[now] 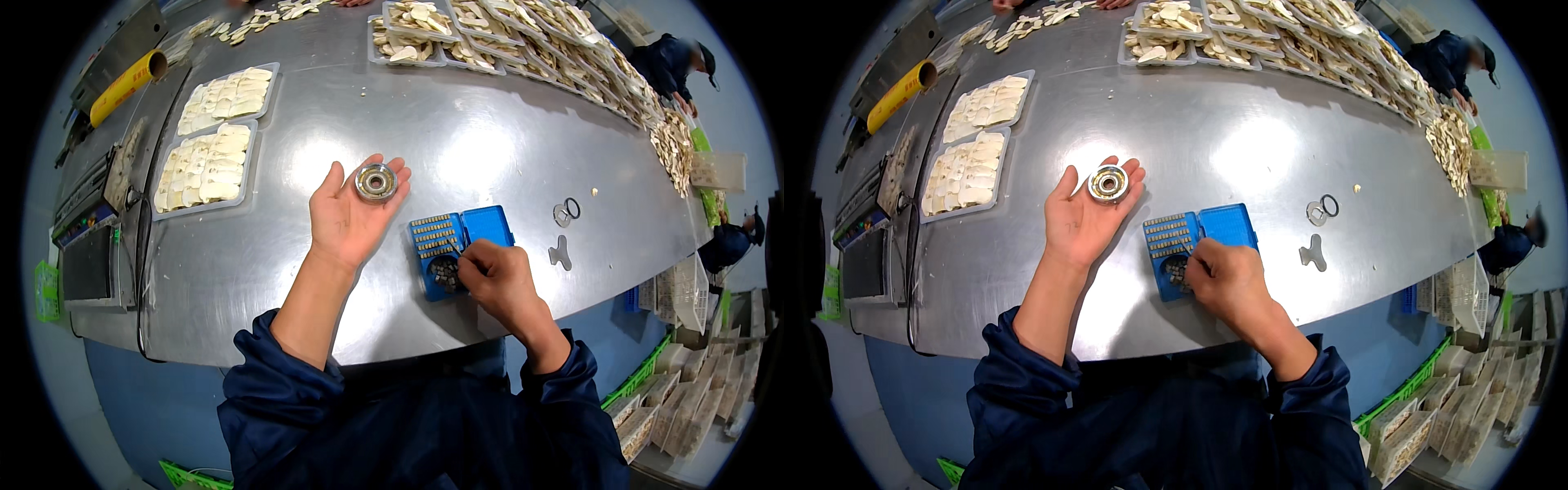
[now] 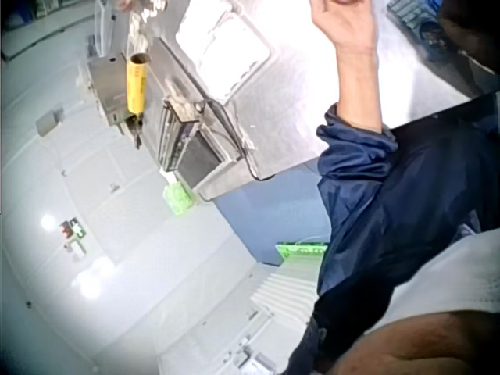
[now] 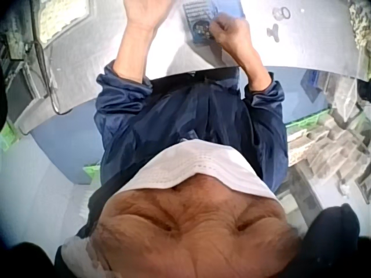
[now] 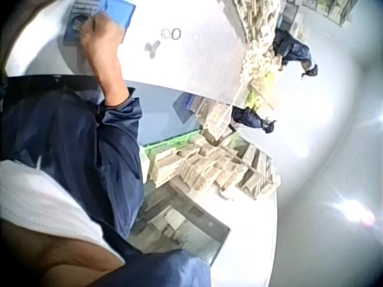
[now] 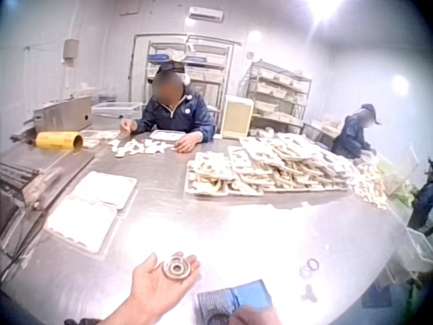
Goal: The person uses tweezers to place small metal components into a cylindrical bearing held in the left hand. They repeatedly pick up parts from a blue tray and insert them into the bearing, occasionally rotating the bearing to access different positions.
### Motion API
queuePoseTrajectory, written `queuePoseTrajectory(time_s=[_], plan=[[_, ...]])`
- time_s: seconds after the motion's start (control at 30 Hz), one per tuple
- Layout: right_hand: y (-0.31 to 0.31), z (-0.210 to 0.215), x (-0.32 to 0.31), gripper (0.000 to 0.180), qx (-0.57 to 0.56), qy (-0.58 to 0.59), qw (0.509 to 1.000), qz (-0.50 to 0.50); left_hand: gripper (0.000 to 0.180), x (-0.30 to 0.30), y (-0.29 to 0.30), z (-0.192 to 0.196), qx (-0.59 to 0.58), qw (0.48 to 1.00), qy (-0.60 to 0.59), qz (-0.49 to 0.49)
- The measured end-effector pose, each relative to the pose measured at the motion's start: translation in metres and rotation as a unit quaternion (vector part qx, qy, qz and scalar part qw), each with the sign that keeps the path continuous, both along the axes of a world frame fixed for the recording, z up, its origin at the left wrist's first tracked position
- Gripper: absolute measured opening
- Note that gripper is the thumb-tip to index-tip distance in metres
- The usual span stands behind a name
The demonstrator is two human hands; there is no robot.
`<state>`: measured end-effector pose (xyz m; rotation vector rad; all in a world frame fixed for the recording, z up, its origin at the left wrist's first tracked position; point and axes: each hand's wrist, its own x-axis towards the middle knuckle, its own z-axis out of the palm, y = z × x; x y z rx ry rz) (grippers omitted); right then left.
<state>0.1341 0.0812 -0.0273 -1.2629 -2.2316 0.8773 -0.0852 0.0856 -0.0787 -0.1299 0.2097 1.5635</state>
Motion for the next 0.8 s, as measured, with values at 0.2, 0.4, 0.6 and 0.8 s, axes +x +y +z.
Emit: queuePoseTrajectory(time_s=[0.2, 0.4, 0.6, 0.8], plan=[[0.0041, -0.0026, 0.0005, 0.011, -0.003, -0.013, 1.000, -0.004, 0.053, 0.0005, 0.0004, 0.0026, -0.001, 1.000, 0.004, -0.003], [0.0077, -0.0037, 0.0003, 0.012, -0.006, -0.012, 1.000, 0.007, 0.053, 0.0020, 0.0008, 0.0047, -0.012, 1.000, 0.009, 0.001], [0.0087, -0.0024, -0.0023, 0.015, 0.008, -0.011, 1.000, 0.025, 0.054, 0.0018, 0.0005, 0.0042, -0.009, 1.000, 0.011, 0.000], [0.0091, -0.0029, -0.0038, 0.015, 0.009, -0.011, 1.000, 0.023, 0.054, 0.0024, 0.0003, 0.0045, -0.012, 1.000, 0.002, 0.003]])
